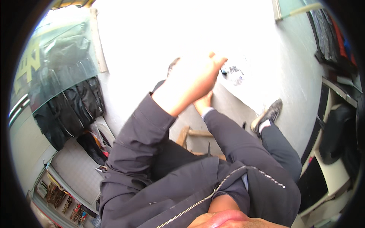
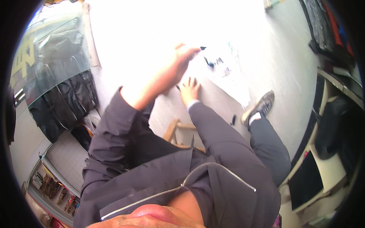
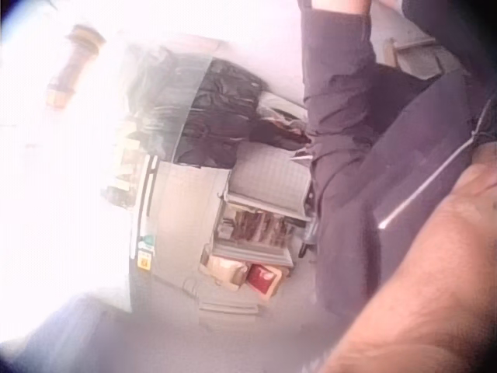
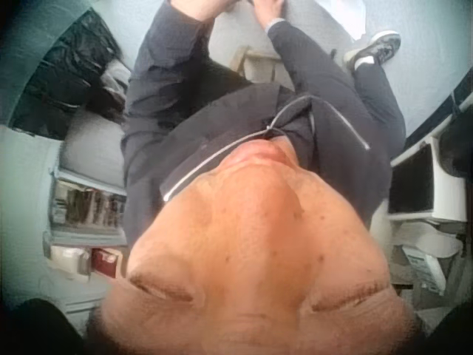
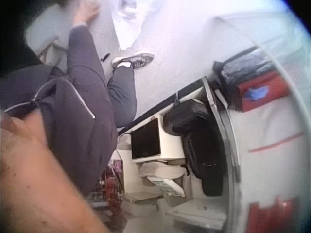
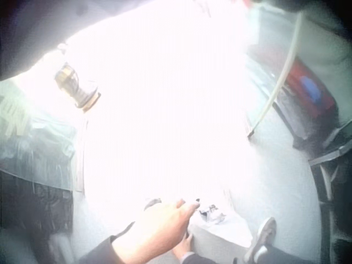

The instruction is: The person sits on the floor and repeatedly picks up small black plastic components, snaps them together, and places the assembled units back on the floor. The person handles the parts one at a time, rotating them to align and click them into place.

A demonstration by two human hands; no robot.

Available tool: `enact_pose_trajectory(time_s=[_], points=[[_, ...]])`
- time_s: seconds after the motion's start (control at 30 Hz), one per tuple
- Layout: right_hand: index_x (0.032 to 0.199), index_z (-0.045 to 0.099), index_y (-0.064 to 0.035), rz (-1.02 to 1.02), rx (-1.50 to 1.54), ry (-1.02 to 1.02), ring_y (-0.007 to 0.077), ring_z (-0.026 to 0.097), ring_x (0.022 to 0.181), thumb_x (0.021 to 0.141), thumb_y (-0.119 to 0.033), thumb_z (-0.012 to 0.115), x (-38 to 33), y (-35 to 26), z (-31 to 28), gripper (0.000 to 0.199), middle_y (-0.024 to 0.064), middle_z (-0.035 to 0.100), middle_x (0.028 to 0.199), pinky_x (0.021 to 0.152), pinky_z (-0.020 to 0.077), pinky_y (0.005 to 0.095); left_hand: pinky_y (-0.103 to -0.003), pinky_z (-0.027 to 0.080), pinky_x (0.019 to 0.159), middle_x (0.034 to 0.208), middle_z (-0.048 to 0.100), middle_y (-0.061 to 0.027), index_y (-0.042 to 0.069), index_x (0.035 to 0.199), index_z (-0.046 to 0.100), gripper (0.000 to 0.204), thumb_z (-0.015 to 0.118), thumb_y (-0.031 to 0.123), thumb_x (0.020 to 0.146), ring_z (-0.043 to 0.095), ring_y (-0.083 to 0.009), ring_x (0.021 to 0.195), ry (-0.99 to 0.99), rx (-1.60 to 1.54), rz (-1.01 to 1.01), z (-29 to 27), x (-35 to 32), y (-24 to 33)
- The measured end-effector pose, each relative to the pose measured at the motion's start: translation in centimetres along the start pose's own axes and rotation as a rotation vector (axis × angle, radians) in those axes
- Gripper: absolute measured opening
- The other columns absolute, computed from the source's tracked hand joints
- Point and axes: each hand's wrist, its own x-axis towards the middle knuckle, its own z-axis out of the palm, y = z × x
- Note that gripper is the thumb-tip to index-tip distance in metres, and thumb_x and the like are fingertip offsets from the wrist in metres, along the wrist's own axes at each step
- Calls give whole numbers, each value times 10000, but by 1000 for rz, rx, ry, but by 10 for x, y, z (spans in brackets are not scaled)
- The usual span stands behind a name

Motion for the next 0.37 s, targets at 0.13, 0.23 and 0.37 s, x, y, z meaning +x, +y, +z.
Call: enact_pose_trajectory(time_s=[0.13,0.23,0.37], points=[[1235,734,-183,-170,30,234,440,425,1483,975,-204,603,-5,30,24,291,194,536,1555,1165,344,710,-426,588,833,1142,708,-142,93,1345,687,445,631,-17,917,722,-336,943,-236,-83,-86,-18,7,3],[1082,754,-177,-286,-155,265,414,436,1483,966,-242,629,-5,49,14,182,159,527,1586,1154,361,687,-471,590,872,1190,715,-152,84,1305,714,407,622,-14,920,727,-376,996,-316,-178,-143,-26,15,6],[1064,761,-222,-415,-125,230,358,356,1557,981,-291,636,17,74,-2,165,128,477,1643,1152,339,689,-459,598,934,1275,704,-180,103,1313,726,386,664,23,941,729,-395,1110,-389,-174,-191,-23,18,4]])
